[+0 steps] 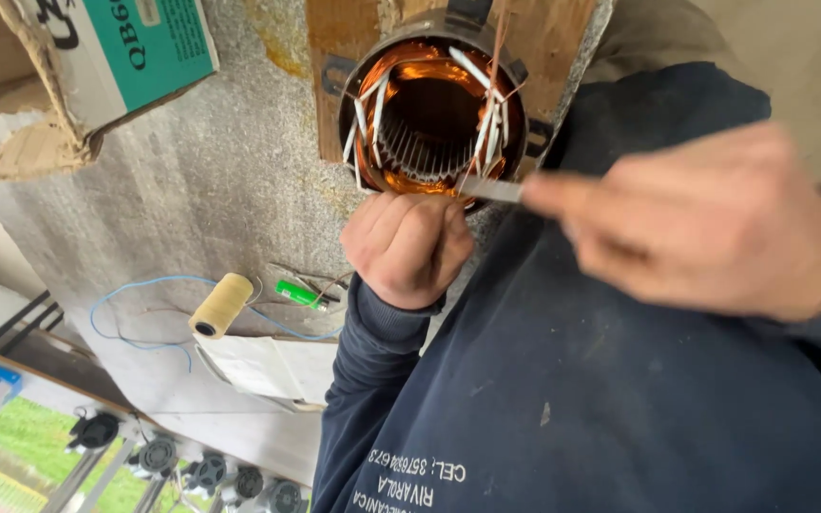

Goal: Tying down and insulating the copper coils inside an electric motor stator using string and insulation materials.

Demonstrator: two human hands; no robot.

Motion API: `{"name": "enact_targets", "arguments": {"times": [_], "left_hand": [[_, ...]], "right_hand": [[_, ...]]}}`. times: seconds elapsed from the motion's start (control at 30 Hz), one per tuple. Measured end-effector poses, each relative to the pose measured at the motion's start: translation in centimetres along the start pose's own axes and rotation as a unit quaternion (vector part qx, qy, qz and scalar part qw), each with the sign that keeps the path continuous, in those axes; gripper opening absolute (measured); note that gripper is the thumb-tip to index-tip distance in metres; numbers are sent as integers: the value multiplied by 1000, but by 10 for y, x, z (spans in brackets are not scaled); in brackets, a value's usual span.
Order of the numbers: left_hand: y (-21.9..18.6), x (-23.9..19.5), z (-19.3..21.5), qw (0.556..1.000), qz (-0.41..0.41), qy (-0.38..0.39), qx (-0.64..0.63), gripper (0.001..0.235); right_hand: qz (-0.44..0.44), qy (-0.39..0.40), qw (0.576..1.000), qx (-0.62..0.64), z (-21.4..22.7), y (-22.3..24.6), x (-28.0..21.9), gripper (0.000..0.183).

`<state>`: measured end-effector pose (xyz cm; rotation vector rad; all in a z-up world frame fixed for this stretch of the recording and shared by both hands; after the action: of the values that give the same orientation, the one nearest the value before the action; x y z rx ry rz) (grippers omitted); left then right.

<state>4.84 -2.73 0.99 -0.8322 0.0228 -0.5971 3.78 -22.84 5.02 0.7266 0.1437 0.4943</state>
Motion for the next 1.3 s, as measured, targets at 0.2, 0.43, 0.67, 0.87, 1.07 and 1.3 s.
{"name": "enact_targets", "arguments": {"times": [0.2, 0.43, 0.67, 0.87, 1.07, 1.3], "left_hand": [[-1, 8, 3, 999, 25, -10, 20, 13], [1, 9, -2, 998, 4, -38, 57, 12], [-2, 8, 0, 995, 3, -44, 87, 13], [-2, 10, 2, 994, -2, -50, 93, 12], [-7, 16, 5, 994, -4, -50, 96, 11], [-2, 9, 15, 995, -10, -70, 71, 10]], "right_hand": [[-29, -4, 999, -19, -7, -17, -11, 32], [139, -39, 958, -249, -3, 3, 9, 40], [195, -60, 944, -259, -1, 0, 2, 46], [216, -85, 928, -292, 5, 3, 3, 42], [242, -49, 921, -302, 5, -3, 7, 40], [259, -32, 920, -292, 17, -12, 7, 42]]}}
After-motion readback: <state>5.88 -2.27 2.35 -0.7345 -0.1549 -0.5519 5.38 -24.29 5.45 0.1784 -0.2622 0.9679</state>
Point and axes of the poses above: each hand's wrist, its own x-axis towards the middle knuckle, its own z-axis out of the back of the hand, y = z × x, the point moved 6 cm from there along x, towards the middle knuckle, and after that the axes turned 1 degree about -z, right-handed, at the moved point
